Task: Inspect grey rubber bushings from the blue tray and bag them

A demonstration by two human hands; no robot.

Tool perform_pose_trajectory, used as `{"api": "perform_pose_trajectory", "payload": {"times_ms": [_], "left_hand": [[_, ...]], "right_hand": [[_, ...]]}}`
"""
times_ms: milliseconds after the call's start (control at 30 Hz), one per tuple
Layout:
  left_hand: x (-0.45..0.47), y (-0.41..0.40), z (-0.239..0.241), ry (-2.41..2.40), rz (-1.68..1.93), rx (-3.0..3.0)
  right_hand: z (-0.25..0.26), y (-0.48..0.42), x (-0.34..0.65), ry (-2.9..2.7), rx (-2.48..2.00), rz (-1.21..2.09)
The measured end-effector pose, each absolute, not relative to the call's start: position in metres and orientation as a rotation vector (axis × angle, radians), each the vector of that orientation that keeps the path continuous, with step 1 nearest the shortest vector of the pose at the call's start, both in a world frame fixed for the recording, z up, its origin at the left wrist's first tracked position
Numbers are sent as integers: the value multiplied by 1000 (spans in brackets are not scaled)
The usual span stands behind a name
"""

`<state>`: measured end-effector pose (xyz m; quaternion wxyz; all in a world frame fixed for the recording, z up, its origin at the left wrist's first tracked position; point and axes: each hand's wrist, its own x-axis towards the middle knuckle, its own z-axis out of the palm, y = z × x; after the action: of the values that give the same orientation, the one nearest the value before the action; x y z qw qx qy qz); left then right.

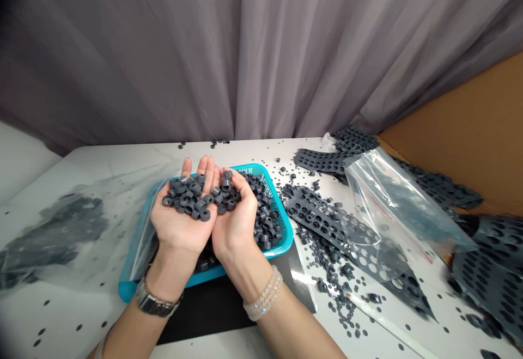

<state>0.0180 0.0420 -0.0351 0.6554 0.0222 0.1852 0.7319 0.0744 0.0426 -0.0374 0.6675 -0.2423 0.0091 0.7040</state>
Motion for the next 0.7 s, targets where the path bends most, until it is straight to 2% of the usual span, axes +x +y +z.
{"api": "perform_pose_trajectory", "payload": {"times_ms": [700], "left_hand": [[13, 42, -36, 498, 1720, 253]], "right_hand": [[-45, 29, 62, -379, -581, 1480]]}}
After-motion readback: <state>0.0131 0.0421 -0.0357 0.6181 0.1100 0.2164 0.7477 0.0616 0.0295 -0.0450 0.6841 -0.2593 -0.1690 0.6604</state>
